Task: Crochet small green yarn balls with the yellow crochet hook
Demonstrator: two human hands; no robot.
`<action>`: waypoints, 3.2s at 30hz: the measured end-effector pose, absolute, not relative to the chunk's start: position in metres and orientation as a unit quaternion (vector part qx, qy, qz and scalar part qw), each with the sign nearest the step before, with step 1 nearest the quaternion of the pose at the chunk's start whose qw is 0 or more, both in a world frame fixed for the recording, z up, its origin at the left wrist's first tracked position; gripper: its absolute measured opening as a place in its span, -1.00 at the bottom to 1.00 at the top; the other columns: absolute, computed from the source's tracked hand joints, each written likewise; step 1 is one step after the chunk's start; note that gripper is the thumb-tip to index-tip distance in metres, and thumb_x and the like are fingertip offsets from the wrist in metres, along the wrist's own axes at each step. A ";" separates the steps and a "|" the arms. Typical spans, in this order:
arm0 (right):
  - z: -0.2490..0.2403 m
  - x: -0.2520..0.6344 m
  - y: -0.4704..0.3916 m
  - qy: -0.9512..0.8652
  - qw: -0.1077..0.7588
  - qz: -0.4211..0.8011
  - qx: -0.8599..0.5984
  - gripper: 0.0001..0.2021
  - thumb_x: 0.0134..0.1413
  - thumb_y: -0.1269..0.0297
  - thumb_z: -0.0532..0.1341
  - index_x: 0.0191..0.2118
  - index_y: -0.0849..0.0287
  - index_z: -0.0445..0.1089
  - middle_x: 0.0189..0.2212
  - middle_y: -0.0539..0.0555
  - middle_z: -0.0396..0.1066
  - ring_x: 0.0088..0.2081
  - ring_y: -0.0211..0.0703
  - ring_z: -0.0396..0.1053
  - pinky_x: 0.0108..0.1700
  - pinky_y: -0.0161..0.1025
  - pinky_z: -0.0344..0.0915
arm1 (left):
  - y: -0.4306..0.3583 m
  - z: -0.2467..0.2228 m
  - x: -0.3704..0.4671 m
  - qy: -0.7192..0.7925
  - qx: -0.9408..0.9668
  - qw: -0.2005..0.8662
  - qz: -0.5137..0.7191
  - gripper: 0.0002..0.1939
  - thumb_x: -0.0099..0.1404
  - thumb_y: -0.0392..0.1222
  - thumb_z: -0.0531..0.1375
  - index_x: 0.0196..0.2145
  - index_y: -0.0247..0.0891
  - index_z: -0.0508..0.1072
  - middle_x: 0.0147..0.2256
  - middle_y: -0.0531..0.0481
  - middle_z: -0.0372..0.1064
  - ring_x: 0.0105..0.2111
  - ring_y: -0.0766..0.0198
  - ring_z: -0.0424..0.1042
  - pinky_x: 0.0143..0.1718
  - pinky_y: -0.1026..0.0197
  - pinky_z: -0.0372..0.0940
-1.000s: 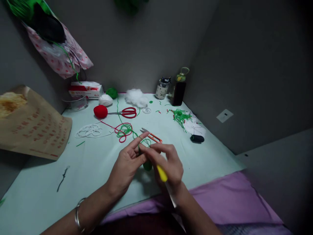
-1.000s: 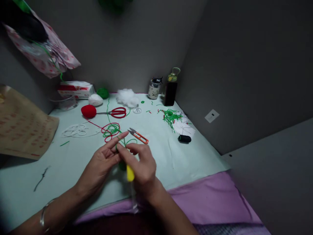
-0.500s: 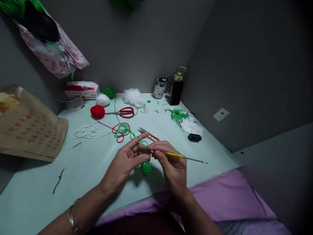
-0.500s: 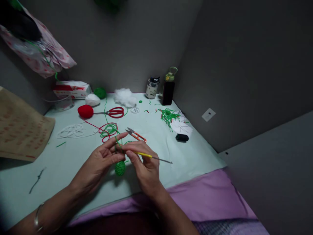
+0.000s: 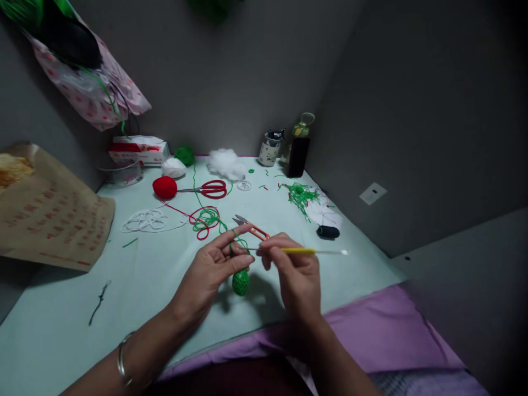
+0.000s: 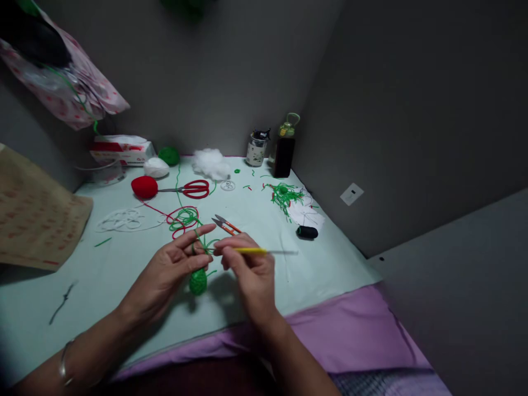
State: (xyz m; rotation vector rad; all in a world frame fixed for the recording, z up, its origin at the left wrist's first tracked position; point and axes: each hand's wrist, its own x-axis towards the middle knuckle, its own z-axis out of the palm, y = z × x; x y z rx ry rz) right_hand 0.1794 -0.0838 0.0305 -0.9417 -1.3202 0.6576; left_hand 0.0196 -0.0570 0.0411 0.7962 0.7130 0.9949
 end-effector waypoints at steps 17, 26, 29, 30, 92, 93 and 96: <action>0.030 0.186 -0.084 -0.530 0.666 0.373 -0.369 -0.85 0.31 0.34 0.26 -0.21 0.06 0.61 -0.32 0.02 0.49 -0.37 -0.26 0.37 -0.31 -0.25 0.31 | -0.053 0.039 0.015 0.261 0.356 0.820 0.366 -0.37 0.19 -0.31 0.44 0.22 -0.22 0.47 -0.44 0.09 0.39 -0.46 0.45 0.35 -0.46 0.43 0.20; 0.036 0.195 -0.082 -0.431 0.709 0.443 -0.340 -0.88 0.23 0.28 0.33 -0.32 0.11 0.62 -0.37 0.02 0.46 -0.45 -0.32 0.32 -0.39 -0.29 0.24 | -0.052 0.040 0.010 0.259 0.369 0.805 0.387 -0.46 0.16 -0.26 0.47 0.11 -0.22 0.57 -0.45 0.09 0.31 -0.44 0.43 0.30 -0.46 0.42 0.18; 0.036 0.190 -0.080 -0.449 0.682 0.465 -0.342 -0.87 0.25 0.26 0.32 -0.29 0.08 0.62 -0.38 0.01 0.46 -0.43 -0.29 0.33 -0.36 -0.27 0.24 | -0.053 0.038 0.013 0.280 0.392 0.778 0.403 -0.44 0.15 -0.26 0.47 0.12 -0.16 0.56 -0.43 0.09 0.36 -0.45 0.43 0.32 -0.43 0.40 0.22; 0.035 0.187 -0.080 -0.476 0.669 0.451 -0.350 -0.88 0.26 0.26 0.31 -0.28 0.07 0.63 -0.39 0.02 0.46 -0.40 -0.27 0.34 -0.33 -0.25 0.26 | -0.053 0.037 0.014 0.288 0.394 0.771 0.409 -0.42 0.13 -0.27 0.48 0.13 -0.14 0.56 -0.41 0.07 0.39 -0.42 0.41 0.35 -0.38 0.39 0.26; 0.040 0.215 0.005 -0.683 0.263 0.633 -0.251 -0.72 0.22 0.07 0.29 -0.24 0.24 0.51 -0.54 -0.13 0.22 -0.50 -0.36 0.11 -0.43 -0.34 0.07 | -0.028 0.026 -0.010 0.153 0.448 0.819 0.324 -0.06 0.16 -0.33 0.41 0.41 -0.14 0.14 -0.48 0.09 0.48 -0.45 0.27 0.43 -0.25 0.17 0.28; 0.041 0.217 0.005 -0.686 0.269 0.627 -0.251 -0.71 0.22 0.06 0.29 -0.25 0.24 0.51 -0.55 -0.14 0.21 -0.50 -0.36 0.10 -0.43 -0.33 0.06 | -0.027 0.027 -0.011 0.157 0.449 0.818 0.324 -0.06 0.16 -0.32 0.42 0.41 -0.13 0.14 -0.49 0.09 0.47 -0.45 0.27 0.42 -0.25 0.17 0.28; 0.045 0.227 0.009 -0.714 0.274 0.585 -0.272 -0.67 0.26 0.02 0.25 -0.24 0.24 0.51 -0.58 -0.13 0.19 -0.50 -0.34 0.11 -0.42 -0.32 0.06 | -0.025 0.028 -0.012 0.179 0.449 0.807 0.338 -0.06 0.15 -0.32 0.42 0.41 -0.12 0.16 -0.49 0.10 0.44 -0.44 0.27 0.40 -0.27 0.18 0.27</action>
